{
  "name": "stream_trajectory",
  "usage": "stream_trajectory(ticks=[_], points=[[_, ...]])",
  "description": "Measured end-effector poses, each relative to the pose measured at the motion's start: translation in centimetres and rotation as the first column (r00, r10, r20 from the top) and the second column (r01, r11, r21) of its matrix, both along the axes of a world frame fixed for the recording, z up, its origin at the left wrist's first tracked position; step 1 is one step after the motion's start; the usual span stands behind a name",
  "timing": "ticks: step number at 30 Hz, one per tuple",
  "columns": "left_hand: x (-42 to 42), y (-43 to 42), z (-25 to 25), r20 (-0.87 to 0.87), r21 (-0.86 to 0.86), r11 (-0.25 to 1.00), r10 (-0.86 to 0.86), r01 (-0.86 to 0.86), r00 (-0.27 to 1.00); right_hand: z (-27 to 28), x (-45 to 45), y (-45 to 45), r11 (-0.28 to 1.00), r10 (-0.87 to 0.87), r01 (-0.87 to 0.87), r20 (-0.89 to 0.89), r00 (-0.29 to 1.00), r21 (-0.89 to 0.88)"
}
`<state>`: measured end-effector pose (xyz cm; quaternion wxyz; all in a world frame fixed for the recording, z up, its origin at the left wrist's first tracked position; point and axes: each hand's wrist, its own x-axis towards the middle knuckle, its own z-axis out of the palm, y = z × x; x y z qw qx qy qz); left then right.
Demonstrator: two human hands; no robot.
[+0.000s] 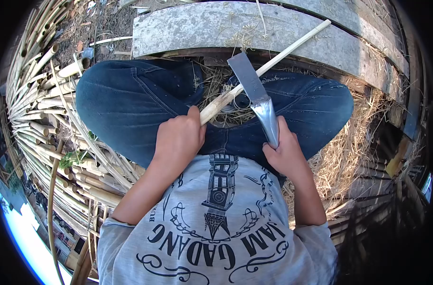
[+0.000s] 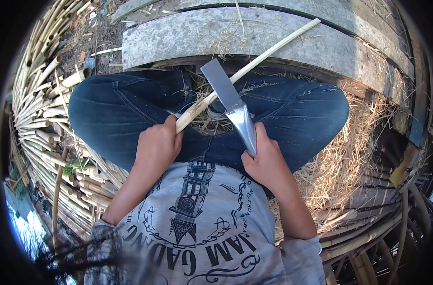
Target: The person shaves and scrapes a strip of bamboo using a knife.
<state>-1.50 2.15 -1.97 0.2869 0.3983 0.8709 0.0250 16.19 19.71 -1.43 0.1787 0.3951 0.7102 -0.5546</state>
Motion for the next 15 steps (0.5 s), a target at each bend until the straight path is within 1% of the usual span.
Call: stream_trajectory(ticks=[1, 3, 5, 6, 7, 9, 10, 11, 13, 14, 15], points=[[-0.1, 0.0, 0.0, -0.008, -0.009, 0.999, -0.032, 0.032, 0.999, -0.7, 0.9, -0.4, 0.995, 0.098, -0.095, -0.096, 0.99, 0.041], [-0.3, 0.1, 0.1, -0.004, 0.005, 0.999, -0.034, 0.034, 0.999, -0.7, 0.6, 0.5, 0.994, 0.097, -0.087, -0.144, 0.985, 0.071], [0.0, 0.1, 0.0, 0.01, 0.017, 1.0, -0.022, 0.022, 1.0, -1.7, 0.2, 1.1, 0.978, -0.085, 0.104, -0.107, 0.991, 0.18], [0.0, 0.1, 0.1, 0.027, 0.022, 1.0, -0.003, 0.002, 1.0, -2.8, 0.2, 0.9, 0.958, -0.257, 0.254, 0.002, 0.966, 0.131], [-0.1, 0.1, 0.1, 0.037, 0.027, 0.999, 0.015, -0.016, 0.999, -2.9, 0.5, 0.5, 0.96, -0.252, 0.25, 0.002, 0.968, 0.13], [-0.3, 0.0, 0.1, 0.036, 0.043, 0.999, 0.016, -0.017, 0.999, -2.5, 0.8, -0.5, 0.985, -0.042, 0.063, -0.128, 0.991, 0.163], [-0.3, -0.1, 0.2, 0.051, 0.056, 0.998, 0.006, -0.009, 0.999, -2.2, 0.9, -0.8, 0.987, 0.067, -0.046, -0.136, 0.988, 0.156], [-0.4, 0.0, 0.2, 0.054, 0.056, 0.998, -0.001, -0.002, 0.999, -1.8, 0.7, -0.6, 0.987, 0.06, -0.039, -0.133, 0.989, 0.156], [-0.2, 0.2, 0.3, 0.023, 0.039, 0.999, -0.008, 0.007, 1.0, -1.0, -0.1, 0.4, 0.991, -0.015, 0.025, -0.068, 0.998, 0.135], [-0.1, 0.3, 0.1, 0.031, 0.037, 0.999, -0.006, 0.005, 0.999, -1.6, -0.1, 0.8, 0.959, -0.07, 0.102, -0.129, 0.989, 0.264], [0.0, 0.3, 0.0, 0.018, 0.03, 1.0, -0.006, 0.005, 1.0, -1.7, -0.4, 1.2, 0.948, -0.123, 0.122, -0.015, 0.992, 0.295]])
